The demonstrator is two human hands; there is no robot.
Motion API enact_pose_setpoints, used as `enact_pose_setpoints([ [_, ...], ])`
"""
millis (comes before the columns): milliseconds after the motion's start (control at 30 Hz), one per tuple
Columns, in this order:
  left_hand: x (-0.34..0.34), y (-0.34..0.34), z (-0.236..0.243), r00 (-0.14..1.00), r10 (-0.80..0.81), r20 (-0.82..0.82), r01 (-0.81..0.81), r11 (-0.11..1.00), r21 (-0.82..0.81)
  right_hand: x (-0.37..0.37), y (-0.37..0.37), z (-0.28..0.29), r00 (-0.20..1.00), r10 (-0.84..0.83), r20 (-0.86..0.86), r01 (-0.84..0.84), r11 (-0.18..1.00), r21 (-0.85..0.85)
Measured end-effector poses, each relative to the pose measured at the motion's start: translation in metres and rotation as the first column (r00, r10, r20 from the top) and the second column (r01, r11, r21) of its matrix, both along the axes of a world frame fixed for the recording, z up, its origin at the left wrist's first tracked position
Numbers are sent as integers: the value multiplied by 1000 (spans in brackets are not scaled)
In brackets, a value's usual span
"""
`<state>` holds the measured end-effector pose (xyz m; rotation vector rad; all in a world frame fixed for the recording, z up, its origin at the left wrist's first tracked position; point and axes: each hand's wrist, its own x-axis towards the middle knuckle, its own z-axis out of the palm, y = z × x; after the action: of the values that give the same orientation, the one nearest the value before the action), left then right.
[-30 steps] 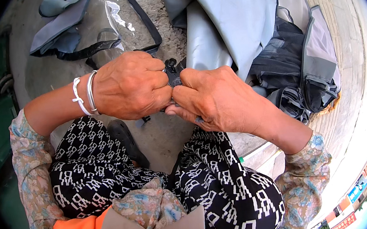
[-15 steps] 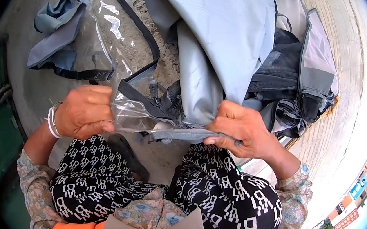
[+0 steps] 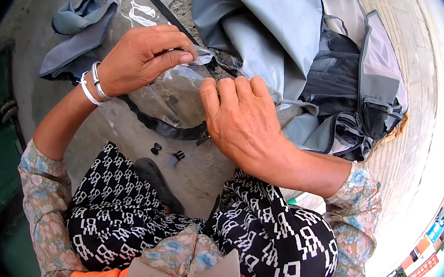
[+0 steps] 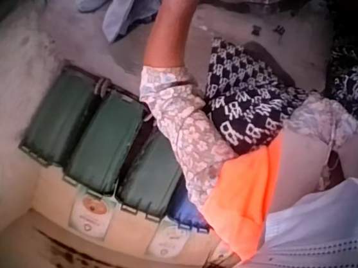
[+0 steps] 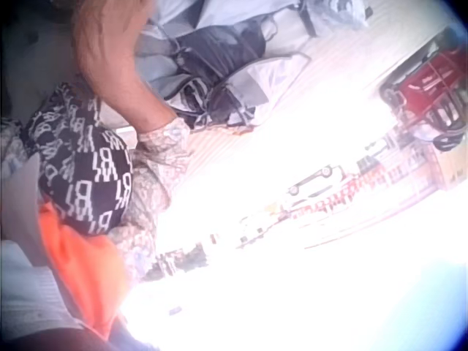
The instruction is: The person sits on the ground and uses a yellow utility knife to cut a zipper off a gray fabric bag. They then remove the clear plastic window from the bag and separate the zipper from the fabric, handling the components with their hands.
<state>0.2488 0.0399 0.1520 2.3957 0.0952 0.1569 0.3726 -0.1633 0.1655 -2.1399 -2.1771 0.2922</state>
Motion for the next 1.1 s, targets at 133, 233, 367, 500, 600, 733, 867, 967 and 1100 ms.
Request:
enact_pose_setpoints([
  [133,-3,-51,19,996,62,68,-72,986,154,17,4,-20,993,73,-96,-52,978,202],
  [233,-2,-72,11,998,45,-43,-50,993,-111,22,3,-24,914,235,-331,-91,913,397],
  [367,2,-66,20,966,-25,-258,26,1000,-1,27,-9,-20,873,210,-440,-83,953,290],
  [500,1,-62,13,978,-108,-176,151,956,251,33,-10,-18,925,208,-318,-133,961,241],
  [600,-4,-53,16,973,-229,-18,223,923,314,42,-4,-6,890,312,-332,-231,937,262],
  [733,-36,0,48,981,-184,-65,195,917,349,94,-29,-10,954,234,-188,-184,951,247],
  [867,-83,25,10,977,-170,-131,155,981,-113,106,-54,-30,930,286,-231,-213,932,294],
  [967,-74,46,-4,974,-92,-206,34,962,-270,106,-49,-58,934,183,-305,-121,970,212],
  [1100,-47,40,-2,979,0,-203,-41,979,-197,105,-27,-44,960,100,-262,-49,980,192],
])
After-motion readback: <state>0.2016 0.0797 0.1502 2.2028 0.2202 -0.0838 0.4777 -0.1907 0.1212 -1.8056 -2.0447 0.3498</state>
